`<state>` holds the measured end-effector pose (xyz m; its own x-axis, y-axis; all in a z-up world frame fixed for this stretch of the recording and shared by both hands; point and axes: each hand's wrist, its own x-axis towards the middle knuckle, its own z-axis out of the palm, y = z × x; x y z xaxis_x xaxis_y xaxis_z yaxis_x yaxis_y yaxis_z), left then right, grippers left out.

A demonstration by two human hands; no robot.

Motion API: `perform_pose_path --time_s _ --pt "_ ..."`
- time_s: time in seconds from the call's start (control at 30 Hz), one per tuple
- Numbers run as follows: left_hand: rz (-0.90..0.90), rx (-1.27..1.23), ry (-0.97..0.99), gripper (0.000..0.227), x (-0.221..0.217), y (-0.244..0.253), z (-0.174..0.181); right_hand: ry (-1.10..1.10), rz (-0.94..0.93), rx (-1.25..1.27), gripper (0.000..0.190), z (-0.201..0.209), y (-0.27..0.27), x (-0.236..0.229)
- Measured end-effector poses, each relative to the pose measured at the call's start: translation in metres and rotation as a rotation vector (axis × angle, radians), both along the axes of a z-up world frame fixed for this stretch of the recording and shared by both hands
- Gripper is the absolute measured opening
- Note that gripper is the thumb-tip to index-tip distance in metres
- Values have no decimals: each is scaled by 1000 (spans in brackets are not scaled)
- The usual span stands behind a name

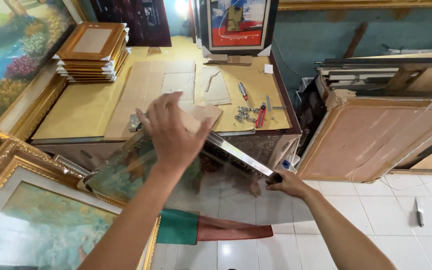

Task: Attaching cardboard backing to the rear of a picture frame using a manual staple gun.

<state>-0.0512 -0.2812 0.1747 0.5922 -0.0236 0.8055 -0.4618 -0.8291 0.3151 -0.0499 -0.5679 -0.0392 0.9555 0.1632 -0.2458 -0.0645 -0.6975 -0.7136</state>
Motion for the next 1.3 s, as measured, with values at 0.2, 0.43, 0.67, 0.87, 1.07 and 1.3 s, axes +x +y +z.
perform_pose_path --time_s 0.2,0.43,0.67,0.87,1.07,1.3 --pt "-490 953 431 56 -18 -122 -61 -145 52 -5 43 -69 -22 24" --pt "-359 1209 830 46 49 -222 -248 -318 107 -243 63 -95 -31 21" --pt "-332 1276 946 17 60 -245 -274 10 -243 -259 53 -42 -48 -28" --pt "-365 1242 926 18 90 -213 -245 50 -365 -491 60 -73 -117 -51" --pt "-342 1220 1078 45 91 -165 -102 -382 -125 -501 43 53 -151 -25" --pt "-285 708 1248 60 102 -89 -133 -662 57 -1039 58 92 -150 35"
